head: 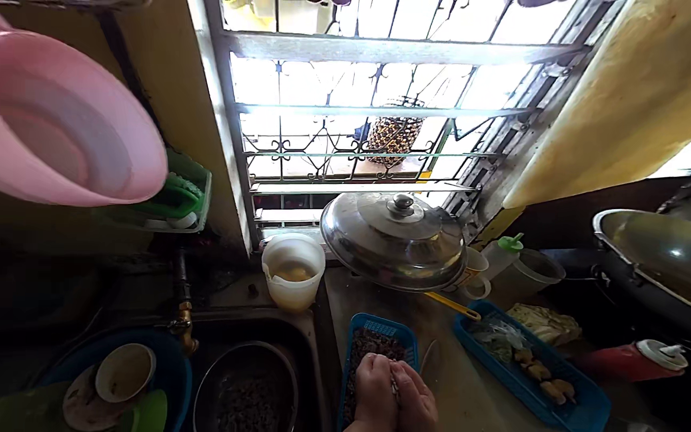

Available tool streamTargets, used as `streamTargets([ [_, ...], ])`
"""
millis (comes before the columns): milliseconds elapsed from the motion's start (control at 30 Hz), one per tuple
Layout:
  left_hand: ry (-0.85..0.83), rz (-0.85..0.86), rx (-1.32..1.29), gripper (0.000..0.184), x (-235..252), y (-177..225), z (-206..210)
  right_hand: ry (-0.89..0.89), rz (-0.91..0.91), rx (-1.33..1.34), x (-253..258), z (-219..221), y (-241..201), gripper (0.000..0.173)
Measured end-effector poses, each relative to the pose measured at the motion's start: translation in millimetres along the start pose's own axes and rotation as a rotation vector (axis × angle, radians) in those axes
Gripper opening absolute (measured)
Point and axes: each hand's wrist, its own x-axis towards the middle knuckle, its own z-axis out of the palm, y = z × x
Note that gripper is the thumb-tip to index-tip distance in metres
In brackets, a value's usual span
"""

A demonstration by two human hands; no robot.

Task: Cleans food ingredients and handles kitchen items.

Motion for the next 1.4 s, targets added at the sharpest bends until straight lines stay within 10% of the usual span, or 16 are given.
streamTargets([
  [233, 0.129, 0.102, -0.168, 0.032, -29.1, 36.9, -72.0, -0.263, -0.045, -0.033, -22.6, 68.0, 3.1, 0.033],
  [367, 0.318, -0.172, -0.219, 0.038, 2.1, 18.6, -154.6, -0.395, 0.296, -0.088, -25.9, 123.0, 63.7, 0.038],
  [467, 0.459, -0.333, -0.063, 0.036, 25.2, -12.1, -217.7, -0.436, 0.662, -0.060, -32.7, 145.7, 101.8, 0.061],
  [667, 0.418, -0.258, 0.509, 0.040, 28.8, -11.3, -268.9, -0.496, 0.809, -0.123, -20.2, 151.0, 116.3, 0.071],
  [900, 0.189, -0.052, 0.971, 0.035, -9.3, 67.1, -255.2, -0.593, 0.704, -0.158, -12.1, 166.4, 38.6, 0.041],
  [1067, 0.497, 0.510, 0.875, 0.028, -31.3, 45.4, -242.7, -0.456, 0.153, -0.252, -23.6, 170.7, 44.7, 0.037],
  [1200, 0.320, 0.127, 1.121, 0.030, -3.5, -29.7, -257.7, -0.751, 0.328, -0.854, -30.0, 168.1, 104.5, 0.044],
  [1400, 0.393, 0.144, 1.052, 0.028, -5.1, -9.4, -254.6, -0.794, 0.210, -0.898, -33.2, 161.9, 49.9, 0.036],
])
